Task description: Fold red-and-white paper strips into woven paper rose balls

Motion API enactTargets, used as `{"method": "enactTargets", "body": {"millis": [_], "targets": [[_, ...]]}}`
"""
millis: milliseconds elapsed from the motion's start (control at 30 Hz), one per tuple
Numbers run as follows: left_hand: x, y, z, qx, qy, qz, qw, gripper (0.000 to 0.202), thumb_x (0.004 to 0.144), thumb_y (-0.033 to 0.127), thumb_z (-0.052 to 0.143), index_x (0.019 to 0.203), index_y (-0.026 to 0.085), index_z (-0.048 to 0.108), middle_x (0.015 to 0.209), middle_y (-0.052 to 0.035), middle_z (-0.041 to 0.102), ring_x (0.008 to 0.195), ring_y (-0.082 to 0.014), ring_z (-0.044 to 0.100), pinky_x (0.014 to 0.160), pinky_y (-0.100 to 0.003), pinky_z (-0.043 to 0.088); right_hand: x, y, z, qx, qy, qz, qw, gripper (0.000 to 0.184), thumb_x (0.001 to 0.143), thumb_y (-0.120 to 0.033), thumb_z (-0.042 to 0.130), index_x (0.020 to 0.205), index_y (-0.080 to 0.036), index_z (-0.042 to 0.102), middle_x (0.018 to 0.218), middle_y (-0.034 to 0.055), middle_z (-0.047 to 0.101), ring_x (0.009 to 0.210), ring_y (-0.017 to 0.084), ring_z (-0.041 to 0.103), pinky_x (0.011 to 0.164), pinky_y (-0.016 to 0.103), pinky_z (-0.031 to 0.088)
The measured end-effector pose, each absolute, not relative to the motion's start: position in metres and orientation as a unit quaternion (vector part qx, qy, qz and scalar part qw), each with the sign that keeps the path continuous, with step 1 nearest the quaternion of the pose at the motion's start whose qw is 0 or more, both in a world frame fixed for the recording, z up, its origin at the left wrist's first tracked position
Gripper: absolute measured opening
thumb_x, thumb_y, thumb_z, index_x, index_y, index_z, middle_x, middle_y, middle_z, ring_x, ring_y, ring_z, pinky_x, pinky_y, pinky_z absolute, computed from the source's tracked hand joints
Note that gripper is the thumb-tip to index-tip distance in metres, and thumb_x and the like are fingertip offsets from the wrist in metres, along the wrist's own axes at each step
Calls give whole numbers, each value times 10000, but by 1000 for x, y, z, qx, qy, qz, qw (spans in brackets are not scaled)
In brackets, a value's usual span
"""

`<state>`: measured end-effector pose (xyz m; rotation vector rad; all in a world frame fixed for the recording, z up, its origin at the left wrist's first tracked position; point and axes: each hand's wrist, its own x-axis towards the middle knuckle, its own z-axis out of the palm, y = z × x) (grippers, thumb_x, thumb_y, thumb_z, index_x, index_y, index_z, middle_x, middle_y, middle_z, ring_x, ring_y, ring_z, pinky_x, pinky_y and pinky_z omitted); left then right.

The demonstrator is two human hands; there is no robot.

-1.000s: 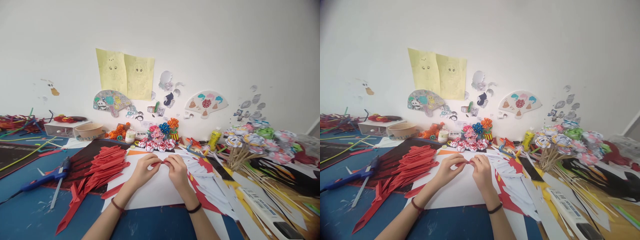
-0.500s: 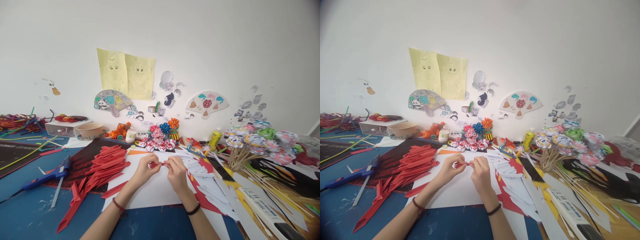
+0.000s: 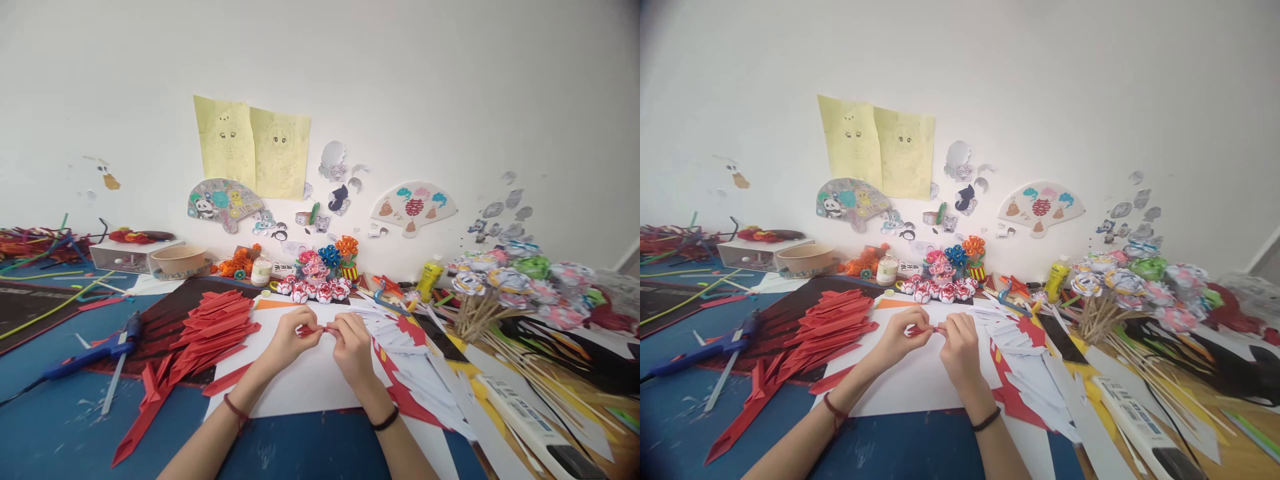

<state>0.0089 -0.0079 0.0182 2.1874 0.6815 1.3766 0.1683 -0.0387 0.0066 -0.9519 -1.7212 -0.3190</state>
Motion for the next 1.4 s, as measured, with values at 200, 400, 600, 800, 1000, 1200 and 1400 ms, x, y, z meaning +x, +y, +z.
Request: {"method": "enactTargets", "body": {"millis": [200,400,600,800,1000,1200,1400], "targets": [[9,-8,17,798,244,498,237,209,812,154,605,627,152,509,735,-12,540,675,-108,503,613,-222,383,168,-40,6,-402,-723,-133,545,260,890,-25,430,716,-184,540,721,53,570,713,204,491,649,336,392],[7,-9,23,801,257,493,222,138,831,180,604,696,150,599,742,-23,579,700,-128,539,653,-237,420,173,-37,6,-418,-719,-89,548,215,893,-64,468,761,-191,581,779,57,595,791,218,531,704,347,426],[-5,-3,26,802,305,468,212,139,852,239,616,965,180,672,890,-44,691,788,-157,606,737,-261,463,182,-32,13,-416,-721,-12,555,110,883,-167,548,869,-194,654,879,77,636,872,236,581,772,365,468],[-10,-1,26,809,316,425,253,194,867,327,598,919,165,691,833,-40,708,736,-155,611,656,-234,457,180,-32,20,-408,-742,162,506,213,783,-305,721,974,-213,707,967,64,717,915,239,655,830,349,502],[-8,-8,32,815,307,412,267,197,879,331,582,891,165,688,805,-35,703,717,-148,599,637,-230,435,181,-32,18,-433,-694,272,507,201,787,-377,709,828,-180,712,777,51,716,733,211,667,678,313,516],[-7,-12,34,809,306,422,271,175,862,314,611,855,162,698,796,-37,713,712,-147,602,617,-226,427,183,-32,17,-392,-668,373,511,210,808,-359,684,750,-169,616,671,9,652,532,138,610,536,262,487],[-8,-12,36,803,299,434,278,188,845,318,634,834,151,720,769,-44,718,659,-133,580,615,-227,438,181,-33,17,-364,-651,418,519,212,808,-335,681,739,-173,564,651,-5,643,506,129,615,506,249,482]]}}
